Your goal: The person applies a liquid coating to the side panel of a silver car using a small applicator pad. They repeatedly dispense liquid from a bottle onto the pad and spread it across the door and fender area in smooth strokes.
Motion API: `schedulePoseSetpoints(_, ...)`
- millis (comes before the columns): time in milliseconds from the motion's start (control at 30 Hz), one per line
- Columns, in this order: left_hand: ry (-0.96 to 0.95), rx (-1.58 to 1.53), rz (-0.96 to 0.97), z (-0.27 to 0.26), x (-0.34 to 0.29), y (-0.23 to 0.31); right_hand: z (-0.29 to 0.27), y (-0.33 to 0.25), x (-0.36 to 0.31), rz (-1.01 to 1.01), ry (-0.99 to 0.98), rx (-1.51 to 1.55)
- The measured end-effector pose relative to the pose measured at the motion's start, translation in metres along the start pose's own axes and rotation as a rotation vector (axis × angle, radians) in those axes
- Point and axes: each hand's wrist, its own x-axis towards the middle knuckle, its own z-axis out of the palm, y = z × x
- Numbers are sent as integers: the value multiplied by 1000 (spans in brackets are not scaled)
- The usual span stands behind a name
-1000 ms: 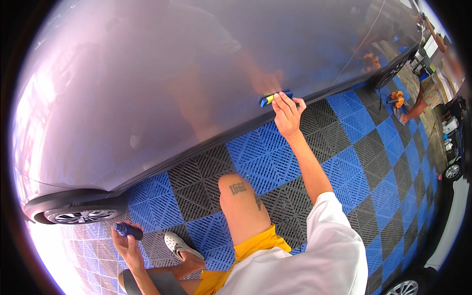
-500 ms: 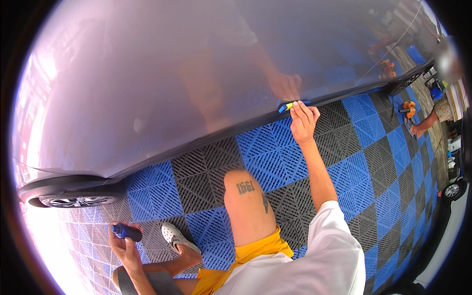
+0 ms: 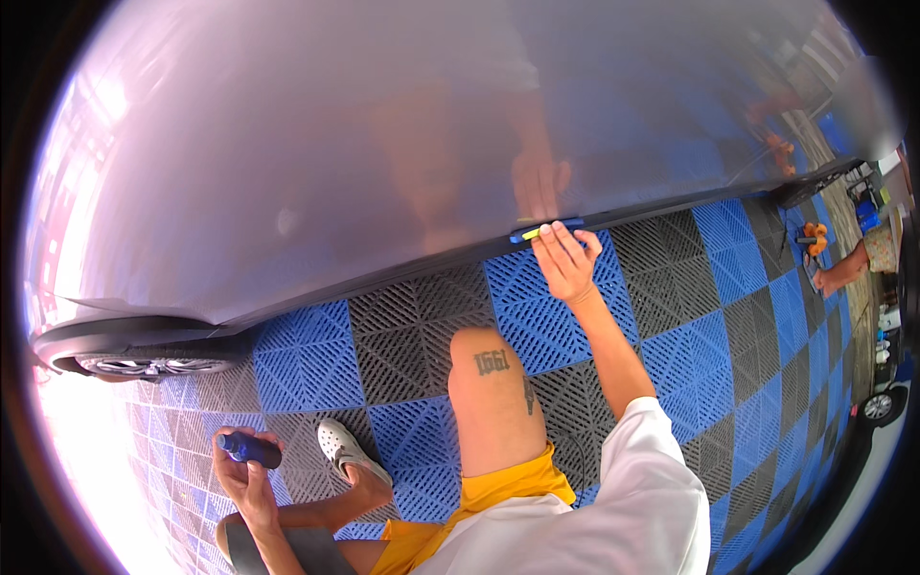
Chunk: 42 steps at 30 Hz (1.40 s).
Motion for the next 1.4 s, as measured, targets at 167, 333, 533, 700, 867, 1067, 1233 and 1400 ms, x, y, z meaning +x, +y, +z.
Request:
schedulePoseSetpoints(167, 37, -3, 6, 1, -8, 4, 13, -34, 13, -2, 27, 46)
schedulePoseSetpoints(333, 45, 5, 3, 6, -12, 9, 19, -51, 22, -45, 26, 95)
schedulePoseSetpoints(533, 38, 6, 31, 14, -10, 14, 26, -81, 51, -76, -19, 195)
schedulePoseSetpoints(700, 20, -26, 28, 16, -10, 16, 30, -100, 66, -106, -47, 224)
schedulePoseSetpoints(867, 18, -58, 35, 14, -11, 18, 34, -104, 66, -79, 13, 184)
schedulePoseSetpoints(1067, -10, -98, 61, 7, -9, 17, 27, -86, 114, -96, 62, 136)
schedulePoseSetpoints(1233, 13, -136, 67, 15, -5, 24, 5, -66, 176, -137, 127, 104)
schedulePoseSetpoints(1400, -17, -112, 58, 21, 5, 27, -10, -45, 244, -129, 226, 146)
